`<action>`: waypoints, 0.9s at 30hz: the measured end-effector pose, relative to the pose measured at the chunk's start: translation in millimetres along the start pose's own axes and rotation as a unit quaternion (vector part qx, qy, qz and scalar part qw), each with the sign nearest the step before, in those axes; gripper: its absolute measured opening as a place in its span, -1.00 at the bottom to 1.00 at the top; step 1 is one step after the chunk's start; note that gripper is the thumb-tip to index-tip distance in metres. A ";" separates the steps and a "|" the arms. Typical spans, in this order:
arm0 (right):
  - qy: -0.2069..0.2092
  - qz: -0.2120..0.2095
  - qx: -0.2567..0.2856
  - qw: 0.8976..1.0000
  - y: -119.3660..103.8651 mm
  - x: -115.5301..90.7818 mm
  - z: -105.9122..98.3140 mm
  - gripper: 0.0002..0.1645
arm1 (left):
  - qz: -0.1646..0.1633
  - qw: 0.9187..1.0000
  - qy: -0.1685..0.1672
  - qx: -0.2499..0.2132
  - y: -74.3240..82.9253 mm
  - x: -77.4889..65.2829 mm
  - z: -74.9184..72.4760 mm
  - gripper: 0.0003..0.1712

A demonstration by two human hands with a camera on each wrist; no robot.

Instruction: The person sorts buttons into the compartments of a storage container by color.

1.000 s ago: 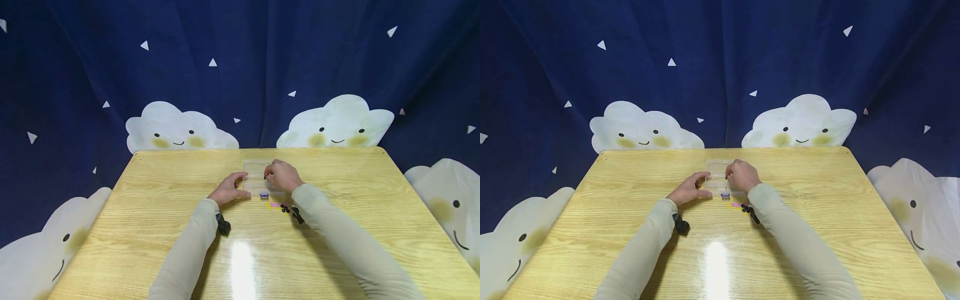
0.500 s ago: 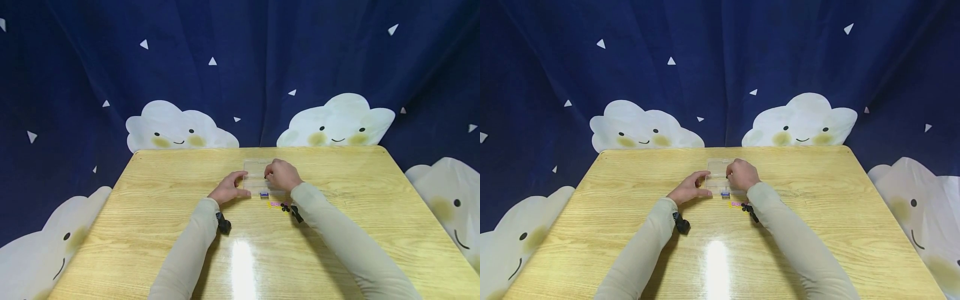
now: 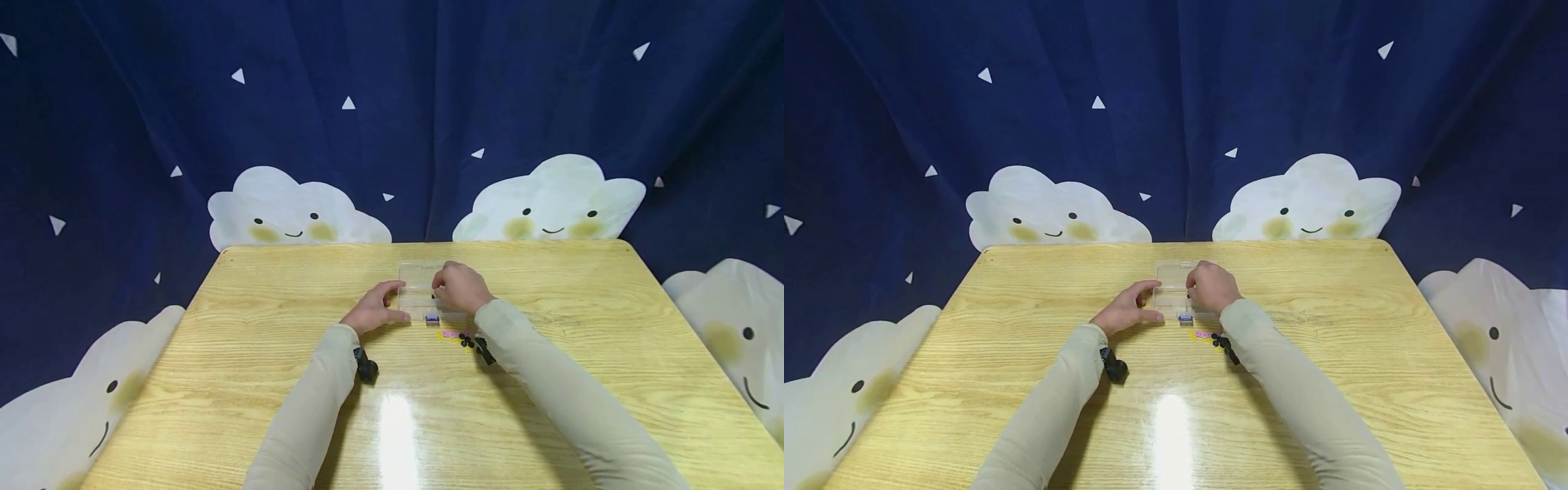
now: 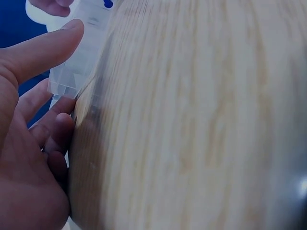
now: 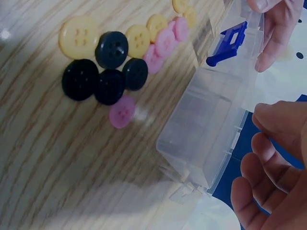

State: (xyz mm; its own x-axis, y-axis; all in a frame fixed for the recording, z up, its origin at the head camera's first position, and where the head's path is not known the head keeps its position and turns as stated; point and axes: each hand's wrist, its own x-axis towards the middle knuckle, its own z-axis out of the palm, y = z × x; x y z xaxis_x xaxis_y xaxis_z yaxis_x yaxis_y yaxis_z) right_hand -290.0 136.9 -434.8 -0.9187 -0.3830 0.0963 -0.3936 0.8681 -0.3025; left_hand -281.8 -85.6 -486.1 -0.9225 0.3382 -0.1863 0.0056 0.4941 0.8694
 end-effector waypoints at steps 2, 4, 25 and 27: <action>-0.002 0.001 0.001 1.000 1.6 -1.2 -0.5 -0.81 | 0.000 1.000 0.000 0.000 -0.1 0.0 1.1 -0.11; -0.004 0.002 0.001 1.000 3.4 -2.7 -1.1 -0.80 | 0.000 1.000 -0.001 0.000 -0.1 0.0 1.7 -0.11; 0.002 -0.050 0.003 0.999 9.0 -22.6 -8.3 -0.83 | 0.007 1.000 -0.006 0.008 -1.8 0.0 -0.6 -0.10; 0.002 -0.060 0.006 0.998 10.7 -27.6 -10.1 -0.84 | 0.007 1.000 -0.009 0.010 -0.9 -0.5 -1.2 -0.10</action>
State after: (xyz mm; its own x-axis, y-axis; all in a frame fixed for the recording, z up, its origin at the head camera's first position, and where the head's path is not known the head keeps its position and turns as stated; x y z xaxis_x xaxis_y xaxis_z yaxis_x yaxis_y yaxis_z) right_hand -269.2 160.0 -431.1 -0.8647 -0.4834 0.1363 -0.5010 0.8116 -0.3004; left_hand -281.8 -87.2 -486.3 -0.9152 0.3596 -0.1818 0.0273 0.5055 0.8624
